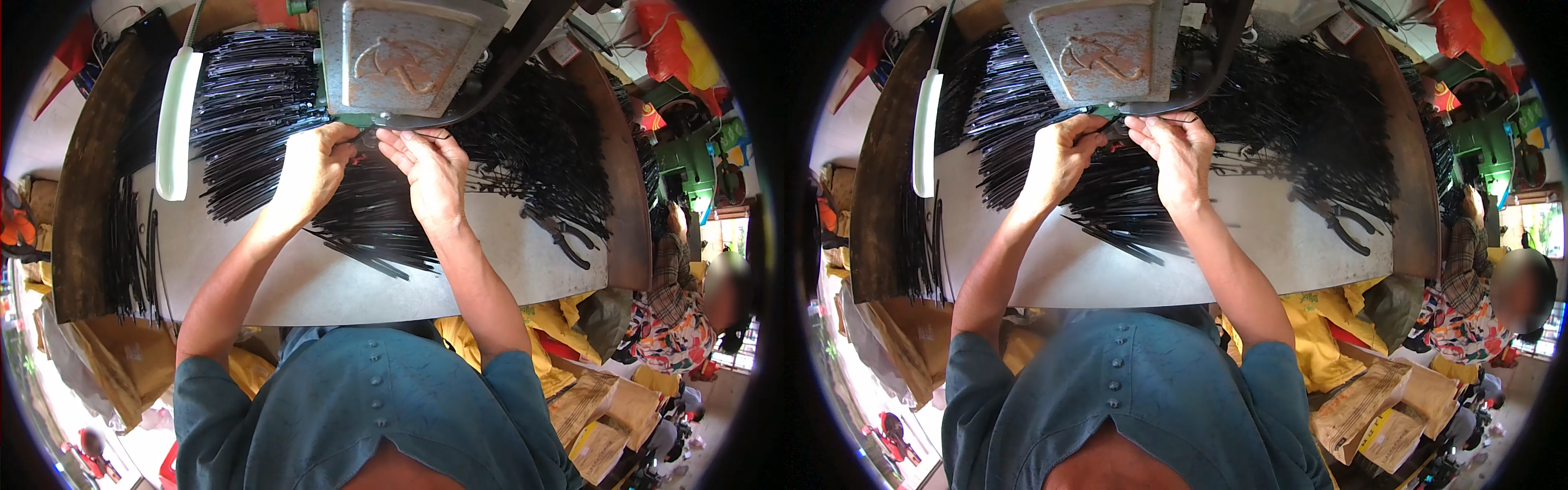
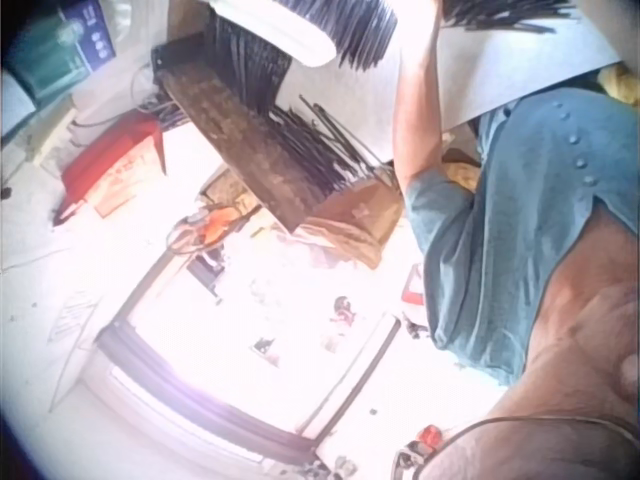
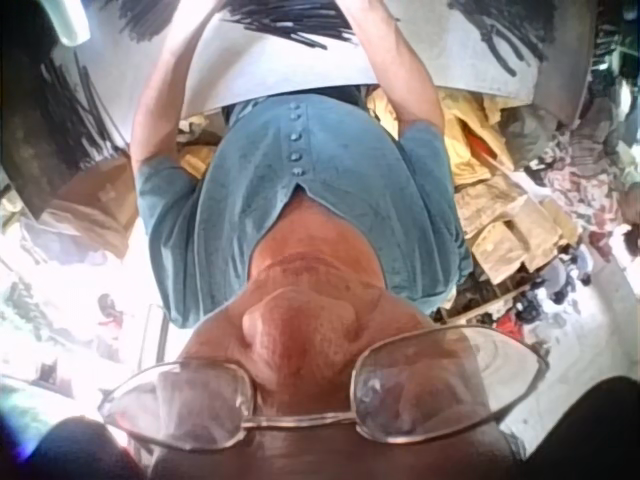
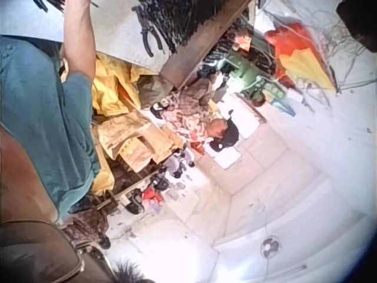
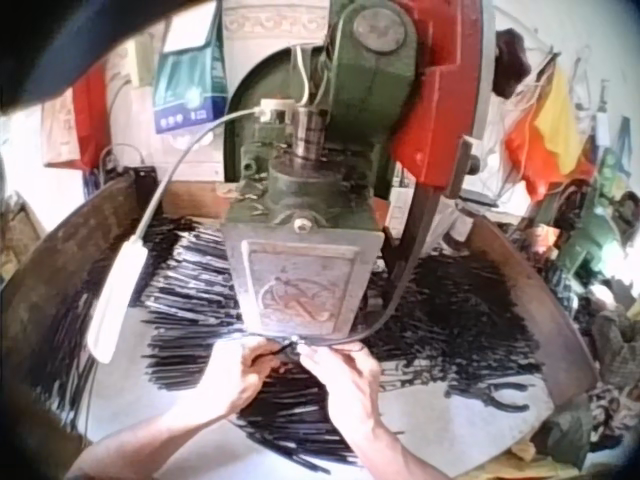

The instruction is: The person approaches a workbench and assembles umbrella rib components by joining plastic ribs with wire pieces and pressing them with a machine.

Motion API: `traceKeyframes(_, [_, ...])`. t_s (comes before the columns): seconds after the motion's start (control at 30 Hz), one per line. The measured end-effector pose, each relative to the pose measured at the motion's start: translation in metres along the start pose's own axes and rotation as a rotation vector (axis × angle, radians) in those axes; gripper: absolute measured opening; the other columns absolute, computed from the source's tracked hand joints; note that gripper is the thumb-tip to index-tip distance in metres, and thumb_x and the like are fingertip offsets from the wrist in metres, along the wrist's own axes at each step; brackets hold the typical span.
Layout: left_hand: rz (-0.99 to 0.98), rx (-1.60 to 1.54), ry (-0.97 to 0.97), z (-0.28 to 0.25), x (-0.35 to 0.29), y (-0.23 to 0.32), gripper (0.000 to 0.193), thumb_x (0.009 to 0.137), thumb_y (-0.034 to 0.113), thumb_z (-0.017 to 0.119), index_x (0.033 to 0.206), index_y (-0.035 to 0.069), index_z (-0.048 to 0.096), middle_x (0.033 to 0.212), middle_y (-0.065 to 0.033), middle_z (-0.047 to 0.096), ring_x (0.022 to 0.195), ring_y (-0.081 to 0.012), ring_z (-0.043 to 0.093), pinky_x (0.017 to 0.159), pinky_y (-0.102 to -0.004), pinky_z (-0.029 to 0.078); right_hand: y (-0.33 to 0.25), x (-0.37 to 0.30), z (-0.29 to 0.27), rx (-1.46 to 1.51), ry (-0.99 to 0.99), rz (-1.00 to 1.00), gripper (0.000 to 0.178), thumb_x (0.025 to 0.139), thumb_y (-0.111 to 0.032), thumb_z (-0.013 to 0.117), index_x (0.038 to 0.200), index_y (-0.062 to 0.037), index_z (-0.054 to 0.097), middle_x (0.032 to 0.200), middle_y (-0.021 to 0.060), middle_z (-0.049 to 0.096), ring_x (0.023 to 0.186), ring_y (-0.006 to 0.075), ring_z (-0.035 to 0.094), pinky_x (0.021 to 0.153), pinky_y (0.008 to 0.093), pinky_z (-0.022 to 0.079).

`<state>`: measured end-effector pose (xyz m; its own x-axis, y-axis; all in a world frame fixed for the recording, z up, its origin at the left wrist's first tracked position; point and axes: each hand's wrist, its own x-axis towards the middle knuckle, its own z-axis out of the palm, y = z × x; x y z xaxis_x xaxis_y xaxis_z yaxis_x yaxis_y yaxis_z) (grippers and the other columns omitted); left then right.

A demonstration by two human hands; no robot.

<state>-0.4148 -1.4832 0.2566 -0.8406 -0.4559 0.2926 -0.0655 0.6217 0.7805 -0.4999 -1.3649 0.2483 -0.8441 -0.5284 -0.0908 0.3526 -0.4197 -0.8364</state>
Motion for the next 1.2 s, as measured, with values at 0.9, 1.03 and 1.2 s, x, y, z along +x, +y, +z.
traceKeyframes(0.9, [0.356, 0.633, 0.068, 0.006, -0.013, 0.005, 0.029, 0.069, -0.002, 0.05, 0.096, 0.003, 0.055, 0.07, -0.0089, 0.052, 0.063, -0.0222, 0.055, 0.054, -0.03, 0.045, 0.002, 0.001, -0.003, 0.02, 0.005, 0.002, 0.01, 0.078, 0.001, 0.051, 0.086, 0.0032, 0.046, 0.086, 0.0159, 0.056, 0.079, 0.0244, 0.06, 0.072, 0.0335, 0.05])
traceKeyframes(1.03, [0.169, 0.181, 0.114, 0.008, -0.01, 0.004, 0.015, 0.072, 0.004, 0.055, 0.087, -0.001, 0.057, 0.068, -0.0069, 0.055, 0.057, -0.0178, 0.054, 0.052, -0.0264, 0.044, -0.001, 0.002, -0.005, 0.099, -0.003, 0.072, 0.01, 0.078, 0.001, 0.051, 0.086, 0.0032, 0.046, 0.085, 0.0154, 0.056, 0.08, 0.0252, 0.059, 0.072, 0.0329, 0.05])
traceKeyframes(1.2, [-0.671, -0.957, -0.131, 0.003, -0.018, 0.026, 0.013, 0.077, 0.014, 0.06, 0.073, 0.005, 0.052, 0.058, 0.0003, 0.048, 0.046, -0.0051, 0.04, 0.038, -0.0178, 0.026, -0.034, -0.015, -0.01, -0.154, -0.151, 0.3, 0.008, 0.076, -0.003, 0.055, 0.082, 0.0003, 0.052, 0.084, 0.0106, 0.057, 0.074, 0.0164, 0.058, 0.067, 0.0265, 0.049])
